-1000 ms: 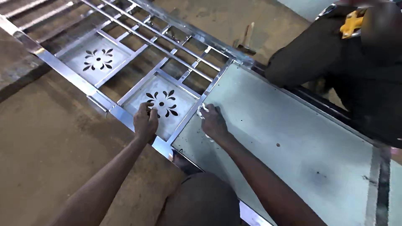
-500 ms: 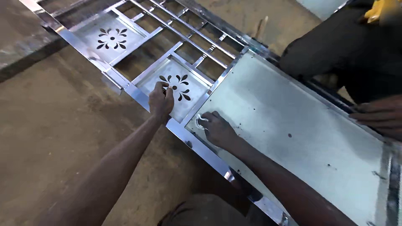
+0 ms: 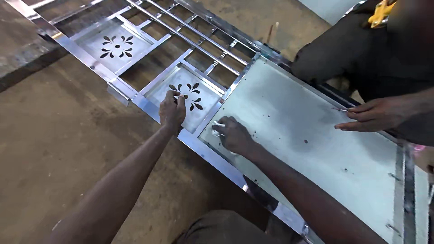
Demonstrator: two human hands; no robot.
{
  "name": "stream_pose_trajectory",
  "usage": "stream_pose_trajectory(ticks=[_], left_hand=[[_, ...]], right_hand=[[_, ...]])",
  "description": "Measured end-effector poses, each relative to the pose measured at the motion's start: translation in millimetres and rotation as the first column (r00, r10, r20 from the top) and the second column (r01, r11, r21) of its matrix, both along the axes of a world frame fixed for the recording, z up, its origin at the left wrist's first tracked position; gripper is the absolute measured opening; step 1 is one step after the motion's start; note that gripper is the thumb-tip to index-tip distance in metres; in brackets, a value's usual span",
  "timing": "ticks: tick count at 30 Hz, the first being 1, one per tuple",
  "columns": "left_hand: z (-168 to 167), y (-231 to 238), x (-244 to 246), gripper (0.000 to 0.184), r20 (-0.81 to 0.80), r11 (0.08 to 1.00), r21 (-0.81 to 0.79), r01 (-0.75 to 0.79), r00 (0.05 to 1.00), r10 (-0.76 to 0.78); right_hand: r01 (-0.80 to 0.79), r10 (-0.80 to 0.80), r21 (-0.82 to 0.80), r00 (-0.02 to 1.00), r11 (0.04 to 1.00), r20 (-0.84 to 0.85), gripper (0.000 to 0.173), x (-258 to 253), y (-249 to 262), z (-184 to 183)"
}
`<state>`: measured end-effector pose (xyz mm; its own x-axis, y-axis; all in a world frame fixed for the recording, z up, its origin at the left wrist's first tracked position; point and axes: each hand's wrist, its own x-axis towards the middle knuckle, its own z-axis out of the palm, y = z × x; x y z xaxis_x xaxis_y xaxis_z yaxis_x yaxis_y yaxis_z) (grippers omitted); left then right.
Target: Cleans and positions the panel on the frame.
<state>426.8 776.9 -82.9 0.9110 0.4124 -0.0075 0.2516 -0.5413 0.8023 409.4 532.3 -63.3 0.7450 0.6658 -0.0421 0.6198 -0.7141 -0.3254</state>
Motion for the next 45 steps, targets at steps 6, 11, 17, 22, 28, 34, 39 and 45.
stream_pose_trajectory(ticks=[6,11,17,22,28,34,39,45], left_hand=[[-0.6,0.5,1.1,0.032,-0.025,1.000,0.018,0.004,1.000,-0.003],[1.3,0.6,2.4,0.032,-0.017,1.000,0.024,0.000,1.000,0.001],[0.7,0.5,0.8,0.033,-0.010,0.999,0.049,0.019,1.000,-0.018],[9.1,1.0,0.6,0.037,-0.049,0.997,0.049,0.051,0.998,-0.049],[3.3,-0.3,-0.8,0.037,-0.019,0.998,0.054,0.025,1.000,-0.024],[3.0,1.9,-2.7,0.038,-0.085,0.994,0.091,0.058,0.995,-0.051],[1.8,0.7,0.0,0.034,0.023,0.997,0.065,0.041,0.999,-0.043],[1.3,-2.9,3.0,0.033,-0.009,0.998,0.054,0.010,1.000,-0.009]], right_hand=[[-0.248,0.245,0.048,0.968,0.968,0.053,0.029,-7.0,10.8,-18.3],[-0.173,0.163,-0.045,0.972,0.984,-0.171,0.023,5.2,2.1,18.3],[-0.287,0.283,0.063,0.957,0.956,0.065,0.027,-1.5,12.6,-16.0],[-0.376,0.370,-0.033,0.921,0.926,-0.122,0.021,-9.3,-24.3,9.6],[-0.025,0.031,0.109,0.998,0.994,-0.055,0.024,5.2,-3.9,7.5],[-0.279,0.284,0.096,0.958,0.955,-0.041,0.028,-7.5,23.5,-19.7],[-0.458,0.460,0.051,0.878,0.888,-0.134,0.023,-5.8,-29.9,-1.0],[-0.301,0.278,-0.052,0.926,0.952,-0.254,0.030,1.9,-76.6,40.0]])
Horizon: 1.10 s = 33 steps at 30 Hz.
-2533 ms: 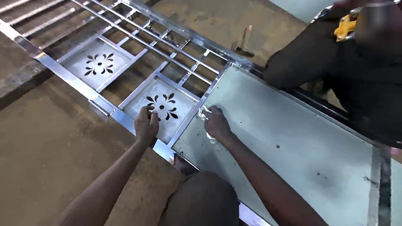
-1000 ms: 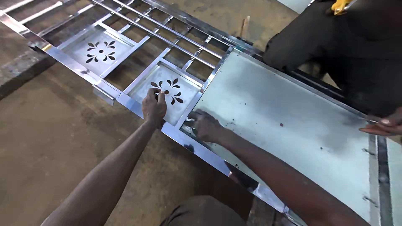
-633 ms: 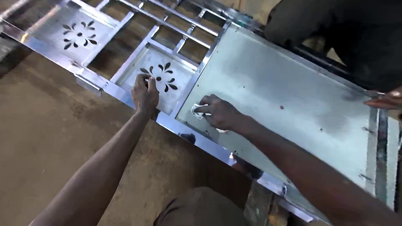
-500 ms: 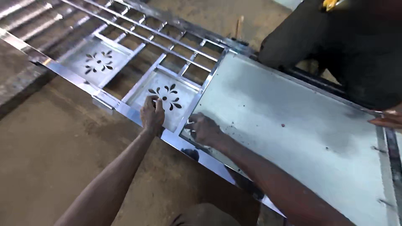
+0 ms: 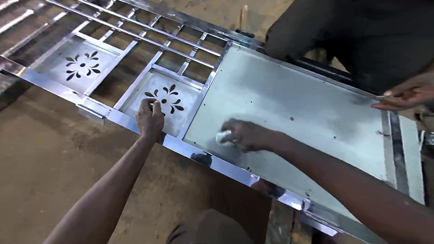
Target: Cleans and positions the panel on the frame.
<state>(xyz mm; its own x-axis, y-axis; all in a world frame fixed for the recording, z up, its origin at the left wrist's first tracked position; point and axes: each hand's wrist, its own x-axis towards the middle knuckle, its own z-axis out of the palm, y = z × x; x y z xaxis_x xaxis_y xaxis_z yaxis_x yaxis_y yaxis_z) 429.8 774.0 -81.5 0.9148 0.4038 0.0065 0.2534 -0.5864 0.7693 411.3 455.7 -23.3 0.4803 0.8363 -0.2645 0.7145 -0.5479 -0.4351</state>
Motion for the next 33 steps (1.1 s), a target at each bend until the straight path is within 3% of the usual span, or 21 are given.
stream_pose_trajectory(ticks=[3,7,10,13,16,18,20,23,27,30,33], left_hand=[[0.3,0.2,0.6,0.033,-0.004,1.000,0.017,0.008,1.000,-0.008],[-0.8,4.1,0.0,0.037,-0.009,0.998,0.018,0.062,0.998,-0.062],[-4.8,4.2,-1.7,0.037,0.017,0.999,0.021,0.049,0.999,-0.049],[-4.1,2.1,-0.7,0.038,0.003,0.999,0.014,0.041,0.999,-0.041],[-6.7,2.7,1.2,0.037,0.002,0.999,0.024,0.041,0.999,-0.041],[-5.7,1.7,1.8,0.038,-0.013,0.999,0.026,0.030,0.999,-0.030],[-4.6,1.3,1.1,0.039,-0.023,0.999,0.034,0.027,0.999,-0.026],[-5.5,1.9,1.4,0.041,-0.013,0.998,0.036,0.042,0.999,-0.041],[-11.3,2.3,2.6,0.042,-0.015,1.000,-0.004,0.023,1.000,-0.024],[-10.6,2.3,2.9,0.046,-0.008,0.998,-0.028,0.064,0.998,-0.064],[-31.3,12.2,0.7,0.050,-0.002,0.982,-0.143,0.122,0.992,-0.124]], right_hand=[[0.072,-0.088,0.135,0.989,0.988,0.116,0.027,15.3,36.4,-12.6],[-0.049,0.013,0.182,0.982,0.982,0.191,0.020,-7.5,61.0,-45.3],[-0.116,0.072,0.195,0.972,0.974,0.222,0.017,-41.3,13.0,-51.9],[-0.133,0.115,0.138,0.985,0.982,0.132,0.012,-57.7,-51.3,-35.8],[0.003,-0.013,0.117,0.996,0.993,0.085,0.025,-61.8,-84.8,-14.7],[0.142,-0.182,0.232,0.970,0.962,0.161,0.028,-63.4,-87.1,-12.9],[0.186,-0.245,0.271,0.948,0.944,0.203,0.025,-69.8,-72.9,-21.0],[0.132,-0.162,0.167,0.970,0.977,0.182,0.024,-90.6,-56.6,-37.4],[0.108,-0.119,0.085,0.982,0.991,0.146,0.026,-112.4,-95.2,-32.6],[0.336,-0.353,0.203,0.935,0.920,0.049,0.024,-119.8,-138.3,-3.9],[0.636,-0.688,0.371,0.726,0.676,0.008,0.027,-129.8,-183.4,35.6]])
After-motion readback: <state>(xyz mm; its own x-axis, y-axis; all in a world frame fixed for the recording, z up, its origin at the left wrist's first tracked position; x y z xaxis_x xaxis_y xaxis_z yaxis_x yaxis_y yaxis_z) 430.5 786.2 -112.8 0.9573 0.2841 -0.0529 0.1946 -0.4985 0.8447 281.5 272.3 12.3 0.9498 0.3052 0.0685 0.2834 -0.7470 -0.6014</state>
